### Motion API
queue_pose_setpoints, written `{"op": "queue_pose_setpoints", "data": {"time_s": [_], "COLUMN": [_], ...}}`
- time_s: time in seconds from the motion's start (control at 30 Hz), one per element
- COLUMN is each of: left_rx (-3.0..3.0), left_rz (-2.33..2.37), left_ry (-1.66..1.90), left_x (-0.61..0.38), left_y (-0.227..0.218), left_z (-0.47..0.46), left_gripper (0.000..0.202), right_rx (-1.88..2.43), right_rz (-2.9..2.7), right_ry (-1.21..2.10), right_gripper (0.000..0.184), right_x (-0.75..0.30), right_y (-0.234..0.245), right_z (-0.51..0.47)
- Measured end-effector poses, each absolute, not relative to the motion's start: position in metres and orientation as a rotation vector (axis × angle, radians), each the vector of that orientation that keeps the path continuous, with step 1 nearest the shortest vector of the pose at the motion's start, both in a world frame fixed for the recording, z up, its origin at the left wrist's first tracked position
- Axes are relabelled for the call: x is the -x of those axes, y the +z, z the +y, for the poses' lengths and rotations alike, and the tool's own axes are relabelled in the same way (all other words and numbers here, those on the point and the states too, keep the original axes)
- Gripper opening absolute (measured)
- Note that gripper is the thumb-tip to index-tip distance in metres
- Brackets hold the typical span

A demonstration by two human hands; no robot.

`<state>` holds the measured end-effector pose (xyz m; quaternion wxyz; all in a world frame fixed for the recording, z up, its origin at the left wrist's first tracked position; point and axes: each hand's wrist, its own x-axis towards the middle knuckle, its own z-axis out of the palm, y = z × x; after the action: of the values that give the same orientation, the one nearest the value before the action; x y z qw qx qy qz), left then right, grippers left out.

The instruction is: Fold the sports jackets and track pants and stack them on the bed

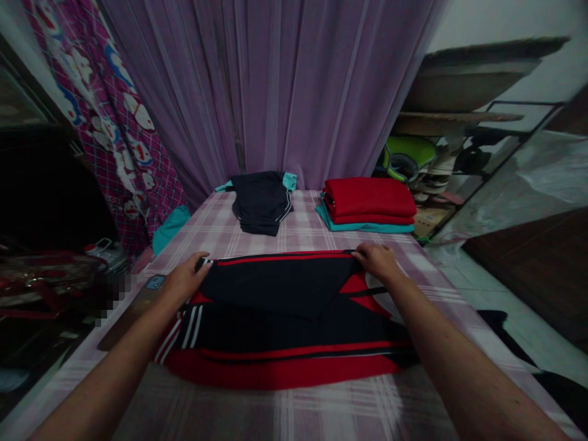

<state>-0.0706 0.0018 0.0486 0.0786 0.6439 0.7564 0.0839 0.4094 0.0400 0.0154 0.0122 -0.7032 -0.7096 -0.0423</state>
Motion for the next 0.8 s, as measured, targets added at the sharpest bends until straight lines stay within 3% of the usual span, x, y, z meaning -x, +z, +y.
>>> {"op": "queue_pose_setpoints", "data": {"time_s": [0.27,0.5,0.8], "left_rx": [-2.334,-2.468,-2.44], "left_rz": [2.322,1.974,1.957], "left_ry": [0.118,-0.086,-0.169], "left_x": [0.058,0.009,0.008], "left_y": [0.049,0.018,0.003], "left_z": [-0.008,0.001,0.001], "left_gripper": [0.046,0.062,0.071], "right_rx": [1.996,1.451,2.251], "right_rz": [-2.079,-2.568,-2.194], "right_ry": [-0.231,0.23,0.072], "right_gripper": [0.034,0.055,0.06], "right_x": [-0.371,-0.258,-0.344], "right_y": [0.024,0.014,-0.015], "right_z": [0.03,0.001,0.013]}}
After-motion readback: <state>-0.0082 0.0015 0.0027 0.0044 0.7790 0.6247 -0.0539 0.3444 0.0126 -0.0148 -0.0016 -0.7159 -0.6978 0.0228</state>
